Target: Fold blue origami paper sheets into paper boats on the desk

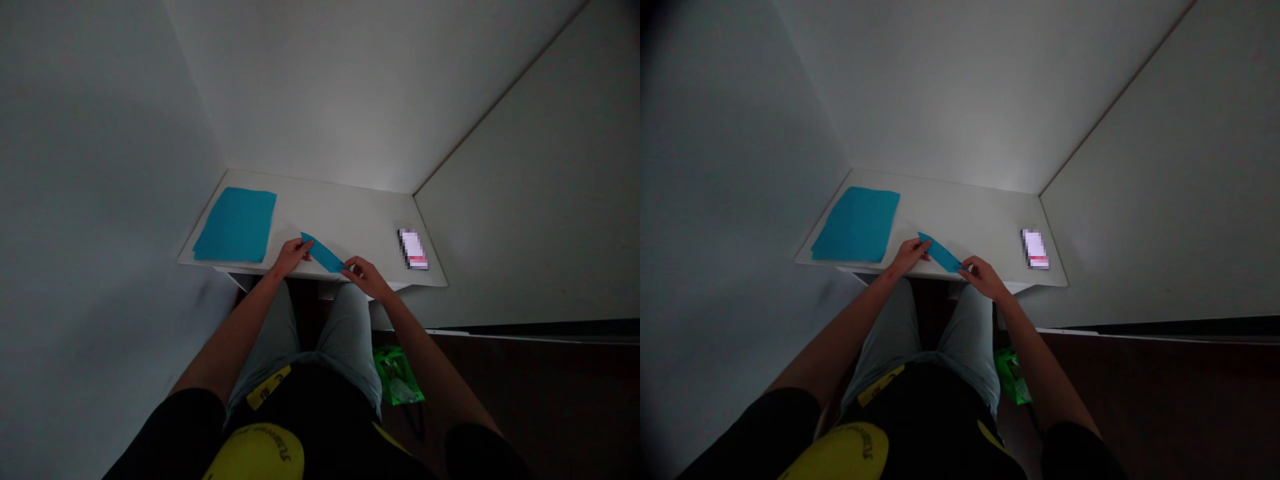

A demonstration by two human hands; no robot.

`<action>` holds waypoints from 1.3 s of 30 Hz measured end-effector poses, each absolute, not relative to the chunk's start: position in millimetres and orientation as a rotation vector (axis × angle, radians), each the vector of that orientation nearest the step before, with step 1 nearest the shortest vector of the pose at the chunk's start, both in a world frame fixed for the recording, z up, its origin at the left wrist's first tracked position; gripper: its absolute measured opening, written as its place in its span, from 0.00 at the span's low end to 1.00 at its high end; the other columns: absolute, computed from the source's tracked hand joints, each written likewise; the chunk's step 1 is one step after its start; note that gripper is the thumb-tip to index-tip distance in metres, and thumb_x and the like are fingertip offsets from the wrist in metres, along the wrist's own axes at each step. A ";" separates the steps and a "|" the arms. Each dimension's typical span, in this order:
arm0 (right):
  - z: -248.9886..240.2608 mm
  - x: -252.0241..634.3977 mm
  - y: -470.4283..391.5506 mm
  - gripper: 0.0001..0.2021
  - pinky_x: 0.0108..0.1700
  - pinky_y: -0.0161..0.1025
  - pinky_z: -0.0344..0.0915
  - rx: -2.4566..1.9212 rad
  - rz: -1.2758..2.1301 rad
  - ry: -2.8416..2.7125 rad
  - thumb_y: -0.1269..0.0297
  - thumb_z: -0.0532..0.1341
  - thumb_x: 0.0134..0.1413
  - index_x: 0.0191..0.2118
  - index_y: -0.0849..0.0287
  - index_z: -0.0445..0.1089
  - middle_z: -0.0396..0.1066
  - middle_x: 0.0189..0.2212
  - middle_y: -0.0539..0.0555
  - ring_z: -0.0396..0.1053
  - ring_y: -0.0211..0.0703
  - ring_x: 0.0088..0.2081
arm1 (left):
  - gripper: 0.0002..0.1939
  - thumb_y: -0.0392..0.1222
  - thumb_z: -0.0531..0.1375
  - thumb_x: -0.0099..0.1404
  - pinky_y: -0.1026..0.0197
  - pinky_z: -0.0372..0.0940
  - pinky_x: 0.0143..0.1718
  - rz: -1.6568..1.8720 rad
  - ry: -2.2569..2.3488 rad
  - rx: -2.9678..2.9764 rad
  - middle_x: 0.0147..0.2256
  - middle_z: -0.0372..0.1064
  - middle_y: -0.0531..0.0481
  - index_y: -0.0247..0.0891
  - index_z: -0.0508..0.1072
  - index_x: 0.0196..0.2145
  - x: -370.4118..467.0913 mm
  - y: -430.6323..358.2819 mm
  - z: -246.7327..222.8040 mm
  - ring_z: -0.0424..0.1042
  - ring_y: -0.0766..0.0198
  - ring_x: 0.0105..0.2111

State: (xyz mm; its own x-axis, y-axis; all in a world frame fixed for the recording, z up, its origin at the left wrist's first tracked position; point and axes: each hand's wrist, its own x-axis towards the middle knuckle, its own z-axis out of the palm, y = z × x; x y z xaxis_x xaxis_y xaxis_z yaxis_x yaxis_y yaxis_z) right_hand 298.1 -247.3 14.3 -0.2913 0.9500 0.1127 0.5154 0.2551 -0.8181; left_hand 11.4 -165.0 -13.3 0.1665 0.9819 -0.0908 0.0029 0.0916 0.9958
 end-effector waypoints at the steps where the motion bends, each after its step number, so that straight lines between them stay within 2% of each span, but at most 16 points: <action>1: 14.8 298.1 -246.7 0.25 0.35 0.42 0.70 -1.323 0.901 -1.937 0.33 0.65 0.68 0.44 0.52 0.80 0.78 0.37 0.53 0.71 0.42 0.29 | 0.33 0.74 0.72 0.60 0.61 0.75 0.29 1.022 1.123 1.210 0.24 0.73 0.51 0.39 0.73 0.28 11.6 -165.1 -12.9 0.76 0.64 0.24; 4: 19.0 299.7 -244.2 0.25 0.37 0.44 0.72 -1.303 0.891 -2.059 0.34 0.62 0.71 0.43 0.52 0.82 0.81 0.39 0.55 0.74 0.44 0.31 | 0.33 0.74 0.70 0.63 0.61 0.76 0.30 1.023 1.122 1.196 0.25 0.72 0.51 0.38 0.74 0.30 13.0 -166.0 -12.0 0.76 0.63 0.26; 6: 23.8 304.7 -241.8 0.25 0.39 0.44 0.72 -1.304 0.842 -2.099 0.36 0.59 0.73 0.43 0.51 0.83 0.81 0.38 0.56 0.75 0.46 0.33 | 0.33 0.75 0.68 0.66 0.61 0.77 0.30 1.030 1.120 1.183 0.29 0.75 0.49 0.37 0.76 0.36 14.2 -167.2 -11.6 0.76 0.63 0.27; 8: 30.3 315.6 -237.8 0.26 0.40 0.45 0.73 -1.325 0.735 -2.096 0.37 0.58 0.75 0.44 0.52 0.83 0.81 0.39 0.57 0.76 0.48 0.35 | 0.34 0.75 0.65 0.69 0.62 0.77 0.28 1.046 1.107 1.172 0.39 0.79 0.44 0.37 0.77 0.46 15.4 -168.9 -11.3 0.77 0.63 0.30; 10: 38.3 333.4 -231.0 0.26 0.41 0.47 0.73 -1.378 0.594 -2.085 0.38 0.57 0.76 0.45 0.53 0.83 0.80 0.39 0.59 0.76 0.49 0.35 | 0.35 0.74 0.64 0.70 0.63 0.76 0.26 1.067 1.089 1.169 0.51 0.79 0.39 0.38 0.76 0.54 16.4 -171.3 -11.1 0.77 0.65 0.31; 12: 47.2 356.9 -221.2 0.26 0.41 0.47 0.72 -1.458 0.450 -2.091 0.40 0.56 0.76 0.45 0.54 0.83 0.80 0.39 0.60 0.75 0.49 0.34 | 0.35 0.72 0.65 0.70 0.64 0.74 0.25 1.089 1.082 1.178 0.54 0.76 0.38 0.38 0.75 0.57 17.1 -173.8 -10.9 0.76 0.67 0.31; 15: 59.6 395.1 -202.6 0.25 0.41 0.47 0.72 -1.607 0.228 -2.076 0.43 0.56 0.77 0.46 0.56 0.83 0.81 0.42 0.62 0.73 0.48 0.32 | 0.33 0.69 0.66 0.69 0.65 0.72 0.25 1.083 1.076 1.222 0.46 0.76 0.43 0.37 0.76 0.55 18.0 -176.6 -10.1 0.73 0.67 0.30; 19: 70.3 431.0 -177.5 0.21 0.44 0.46 0.72 -1.827 -0.089 -1.936 0.52 0.56 0.76 0.48 0.58 0.83 0.82 0.48 0.64 0.76 0.50 0.37 | 0.30 0.68 0.66 0.68 0.66 0.69 0.23 1.032 1.054 1.264 0.38 0.76 0.46 0.37 0.77 0.51 19.1 -177.6 -8.1 0.72 0.65 0.30; 24: 74.2 444.3 -148.6 0.18 0.40 0.45 0.68 -2.105 -0.243 -1.759 0.57 0.59 0.73 0.52 0.58 0.84 0.82 0.54 0.65 0.78 0.54 0.43 | 0.30 0.69 0.65 0.68 0.66 0.69 0.24 1.000 1.079 1.287 0.36 0.75 0.47 0.38 0.78 0.47 18.9 -178.6 -7.4 0.72 0.66 0.29; 28: 72.3 454.1 -126.2 0.16 0.40 0.46 0.67 -2.308 -0.243 -1.646 0.60 0.60 0.72 0.52 0.57 0.86 0.81 0.55 0.68 0.78 0.55 0.43 | 0.28 0.69 0.65 0.67 0.65 0.69 0.24 0.975 1.110 1.312 0.35 0.75 0.48 0.38 0.78 0.45 18.9 -178.0 -9.8 0.72 0.65 0.29; 31: 68.7 462.3 -115.8 0.14 0.44 0.51 0.69 -2.434 -0.219 -1.659 0.64 0.61 0.71 0.48 0.58 0.87 0.82 0.53 0.71 0.79 0.60 0.45 | 0.25 0.65 0.66 0.68 0.65 0.69 0.24 0.947 1.130 1.333 0.36 0.77 0.46 0.38 0.79 0.44 21.9 -175.0 -10.5 0.74 0.64 0.30; 33: 65.4 463.2 -115.2 0.15 0.51 0.57 0.70 -2.437 -0.252 -1.701 0.64 0.63 0.69 0.52 0.60 0.86 0.81 0.55 0.73 0.78 0.65 0.51 | 0.23 0.62 0.66 0.69 0.64 0.69 0.25 0.922 1.141 1.352 0.37 0.79 0.45 0.38 0.80 0.45 23.0 -174.2 -7.9 0.75 0.62 0.31; 35: 60.9 457.4 -121.0 0.18 0.58 0.62 0.68 -2.363 -0.299 -1.744 0.62 0.65 0.69 0.58 0.62 0.83 0.78 0.60 0.74 0.76 0.68 0.57 | 0.19 0.57 0.68 0.68 0.61 0.72 0.30 0.908 1.150 1.377 0.38 0.80 0.44 0.38 0.81 0.46 18.3 -177.0 -1.6 0.77 0.59 0.35; 36: 57.7 451.6 -126.2 0.19 0.60 0.64 0.67 -2.294 -0.312 -1.765 0.61 0.65 0.69 0.61 0.61 0.81 0.77 0.62 0.74 0.74 0.68 0.60 | 0.17 0.54 0.69 0.67 0.58 0.74 0.35 0.908 1.163 1.439 0.39 0.80 0.44 0.39 0.82 0.46 12.3 -180.3 2.7 0.78 0.57 0.38; 38: 48.4 433.6 -140.6 0.20 0.63 0.64 0.65 -2.094 -0.299 -1.831 0.58 0.62 0.72 0.62 0.60 0.79 0.76 0.63 0.72 0.72 0.67 0.62 | 0.14 0.51 0.70 0.67 0.50 0.75 0.51 0.935 1.239 1.668 0.42 0.81 0.43 0.42 0.84 0.46 -8.9 -189.6 12.0 0.78 0.52 0.46; 39: 42.0 421.8 -149.3 0.20 0.63 0.63 0.65 -1.985 -0.280 -1.853 0.57 0.62 0.73 0.62 0.60 0.79 0.76 0.62 0.71 0.72 0.67 0.62 | 0.13 0.51 0.69 0.69 0.45 0.71 0.59 0.944 1.309 1.846 0.44 0.82 0.42 0.43 0.85 0.47 -23.8 -195.0 16.0 0.78 0.48 0.50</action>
State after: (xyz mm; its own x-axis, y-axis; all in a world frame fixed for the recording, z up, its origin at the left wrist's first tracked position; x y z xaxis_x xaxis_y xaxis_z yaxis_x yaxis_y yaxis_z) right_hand 421.8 -149.3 42.0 0.0970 0.9047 0.4149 0.9869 -0.0335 -0.1576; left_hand -23.8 -195.0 16.0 0.2326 0.9569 0.1736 0.4674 -0.2665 0.8429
